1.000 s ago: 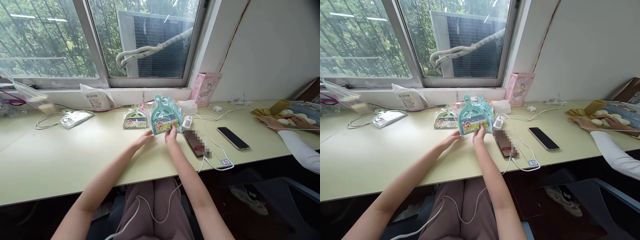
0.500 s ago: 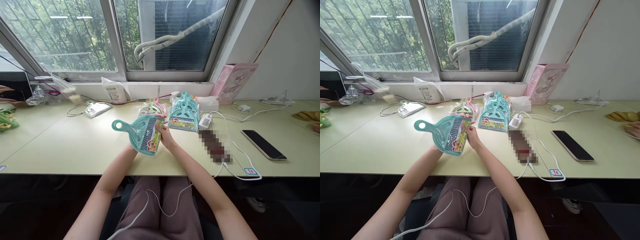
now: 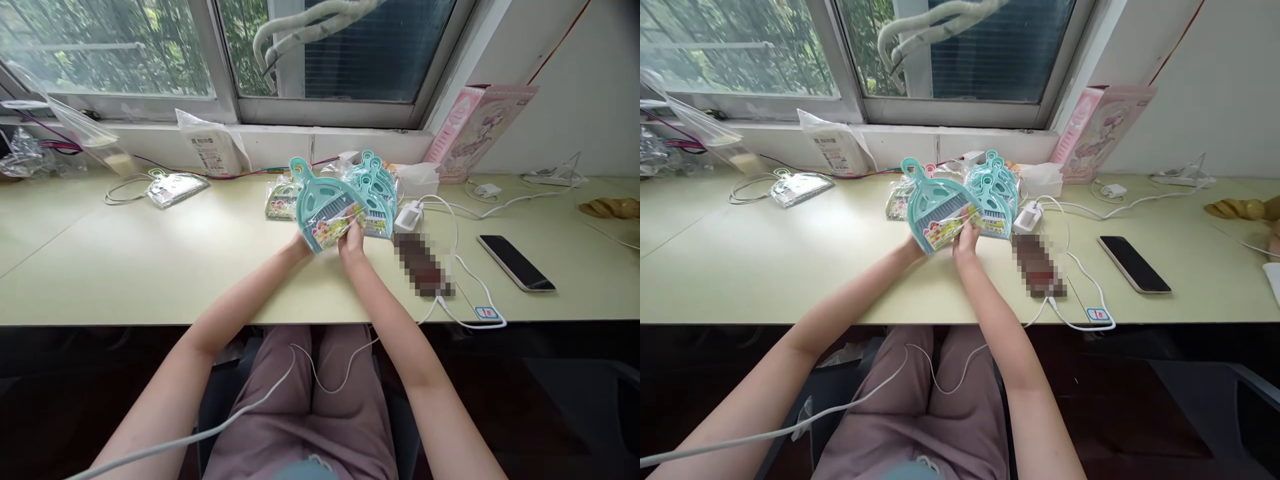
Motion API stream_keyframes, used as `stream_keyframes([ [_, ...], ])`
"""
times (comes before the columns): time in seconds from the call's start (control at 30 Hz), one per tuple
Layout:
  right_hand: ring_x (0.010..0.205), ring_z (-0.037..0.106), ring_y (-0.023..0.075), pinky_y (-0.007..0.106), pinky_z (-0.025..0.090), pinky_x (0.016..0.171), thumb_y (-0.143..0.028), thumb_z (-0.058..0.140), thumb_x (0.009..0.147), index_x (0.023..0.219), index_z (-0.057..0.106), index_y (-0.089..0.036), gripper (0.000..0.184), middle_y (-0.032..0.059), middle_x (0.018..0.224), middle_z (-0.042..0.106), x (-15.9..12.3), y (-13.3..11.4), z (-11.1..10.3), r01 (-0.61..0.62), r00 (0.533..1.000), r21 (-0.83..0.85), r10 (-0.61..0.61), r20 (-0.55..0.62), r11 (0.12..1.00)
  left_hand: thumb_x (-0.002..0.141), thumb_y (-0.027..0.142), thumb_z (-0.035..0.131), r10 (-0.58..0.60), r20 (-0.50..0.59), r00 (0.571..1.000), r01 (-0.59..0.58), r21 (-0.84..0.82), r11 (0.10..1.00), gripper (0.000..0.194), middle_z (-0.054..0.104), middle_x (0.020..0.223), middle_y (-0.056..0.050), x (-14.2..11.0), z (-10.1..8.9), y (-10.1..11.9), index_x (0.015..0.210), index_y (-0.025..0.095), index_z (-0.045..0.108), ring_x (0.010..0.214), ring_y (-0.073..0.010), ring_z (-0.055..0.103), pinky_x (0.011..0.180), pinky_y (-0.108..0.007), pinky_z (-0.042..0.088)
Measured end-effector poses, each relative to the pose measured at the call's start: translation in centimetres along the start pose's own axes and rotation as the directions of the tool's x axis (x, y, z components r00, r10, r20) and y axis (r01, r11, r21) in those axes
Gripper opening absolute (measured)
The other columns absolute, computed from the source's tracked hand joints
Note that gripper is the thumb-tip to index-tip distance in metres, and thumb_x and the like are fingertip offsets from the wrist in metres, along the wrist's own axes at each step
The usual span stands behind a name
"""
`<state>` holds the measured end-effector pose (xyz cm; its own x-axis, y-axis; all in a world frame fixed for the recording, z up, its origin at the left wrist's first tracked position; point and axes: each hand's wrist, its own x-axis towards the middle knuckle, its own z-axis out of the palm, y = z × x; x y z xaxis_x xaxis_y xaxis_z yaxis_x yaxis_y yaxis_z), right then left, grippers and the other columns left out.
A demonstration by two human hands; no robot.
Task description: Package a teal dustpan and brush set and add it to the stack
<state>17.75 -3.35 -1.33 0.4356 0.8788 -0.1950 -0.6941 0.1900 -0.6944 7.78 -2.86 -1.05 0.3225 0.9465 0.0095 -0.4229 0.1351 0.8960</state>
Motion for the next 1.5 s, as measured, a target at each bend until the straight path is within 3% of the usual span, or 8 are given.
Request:
stream_keyframes([
  [0.1, 0.089, 0.070, 0.0095, 0.021, 0.058, 0.080, -0.024, 0.062, 0.087, 0.098, 0.063, -0.017, 0.013, -0.0004, 0.094, 0.072, 1.1, -0.3, -0.7, 0.038, 0.995, 0.012, -0.037, -0.095, 0.999, 0.095, 0.063, 0.039, -0.043, -0.036, 0.998, 0.039, -0.112, 0.993, 0.060, 0.072, 0.118, -0.011, 0.2, -1.5, 0.8, 0.126, 0.018, 0.063, 0.121, -0.0310, 0.062, 0.105, -0.050, 0.049],
  [0.23, 0.093, 0.071, 0.0100, 0.022, 0.059, 0.082, -0.026, 0.057, 0.091, 0.103, 0.063, -0.017, 0.016, 0.0011, 0.100, 0.072, 1.7, -0.4, -1.1, 0.077, 0.987, -0.003, -0.076, -0.142, 0.997, 0.092, 0.067, 0.044, -0.090, 0.019, 0.996, 0.092, -0.085, 0.992, 0.061, 0.072, 0.119, -0.011, 0.1, -2.6, 1.0, 0.124, 0.018, 0.063, 0.123, -0.0304, 0.062, 0.104, -0.047, 0.050],
  [0.5, 0.097, 0.071, 0.0120, 0.025, 0.061, 0.083, -0.029, 0.056, 0.094, 0.109, 0.060, -0.017, 0.020, 0.0031, 0.106, 0.071, 2.6, -1.0, -1.5, 0.074, 0.972, 0.034, -0.065, -0.225, 0.997, 0.095, 0.052, 0.055, -0.092, -0.001, 0.996, 0.092, 0.022, 0.996, 0.053, 0.063, 0.135, -0.011, -1.8, 0.4, -1.9, 0.139, 0.024, 0.049, 0.117, -0.0260, 0.066, 0.104, -0.040, 0.049],
  [0.73, 0.094, 0.072, 0.0138, 0.030, 0.062, 0.085, -0.031, 0.055, 0.094, 0.110, 0.061, -0.017, 0.022, 0.0037, 0.102, 0.072, 2.7, -0.9, -1.6, 0.090, 0.971, 0.041, -0.079, -0.225, 0.995, 0.091, 0.057, 0.058, -0.111, -0.024, 0.994, 0.113, 0.085, 0.990, 0.052, 0.063, 0.135, -0.010, -2.1, 0.5, -2.1, 0.132, 0.026, 0.052, 0.116, -0.0280, 0.067, 0.102, -0.043, 0.049],
  [0.97, 0.096, 0.071, 0.0126, 0.028, 0.060, 0.087, -0.035, 0.058, 0.092, 0.111, 0.061, -0.018, 0.025, 0.0045, 0.107, 0.072, 2.2, -0.3, -1.6, 0.103, 0.986, -0.009, -0.103, -0.131, 0.995, 0.089, 0.056, 0.058, 0.032, -0.246, 0.969, -0.018, 0.056, 0.998, 0.047, 0.068, 0.124, -0.010, -0.4, -1.2, -1.7, 0.121, 0.022, 0.055, 0.114, -0.0260, 0.065, 0.094, -0.041, 0.054],
  [1.17, 0.094, 0.072, 0.0123, 0.028, 0.060, 0.087, -0.029, 0.057, 0.092, 0.112, 0.059, -0.018, 0.023, 0.0052, 0.108, 0.072, 1.4, -0.5, -1.2, 0.065, 0.981, -0.007, -0.065, -0.180, 0.998, 0.069, 0.035, 0.082, 0.034, -0.025, 0.999, -0.030, 0.135, 0.990, 0.057, 0.067, 0.122, -0.012, -0.5, -1.8, -2.0, 0.116, 0.019, 0.054, 0.112, -0.0286, 0.065, 0.094, -0.045, 0.054],
  [1.27, 0.094, 0.071, 0.0127, 0.027, 0.061, 0.084, -0.030, 0.058, 0.092, 0.111, 0.060, -0.017, 0.024, 0.0060, 0.107, 0.072, 0.9, -0.7, -1.0, 0.062, 0.979, -0.005, -0.061, -0.197, 0.998, 0.064, 0.029, 0.085, 0.037, -0.008, 0.999, -0.035, 0.174, 0.984, 0.066, 0.064, 0.128, -0.012, -1.0, -1.6, -2.3, 0.119, 0.020, 0.050, 0.118, -0.0301, 0.062, 0.096, -0.048, 0.054],
  [1.5, 0.092, 0.071, 0.0124, 0.023, 0.060, 0.081, -0.031, 0.062, 0.090, 0.104, 0.060, -0.016, 0.020, 0.0061, 0.107, 0.072, 0.4, -0.8, -1.1, 0.072, 0.978, -0.056, -0.082, -0.192, 0.996, 0.067, 0.029, 0.082, 0.061, -0.006, 0.998, -0.059, 0.195, 0.979, 0.063, 0.062, 0.128, -0.013, -1.2, -1.6, -2.3, 0.118, 0.018, 0.049, 0.115, -0.0296, 0.062, 0.093, -0.048, 0.057],
])
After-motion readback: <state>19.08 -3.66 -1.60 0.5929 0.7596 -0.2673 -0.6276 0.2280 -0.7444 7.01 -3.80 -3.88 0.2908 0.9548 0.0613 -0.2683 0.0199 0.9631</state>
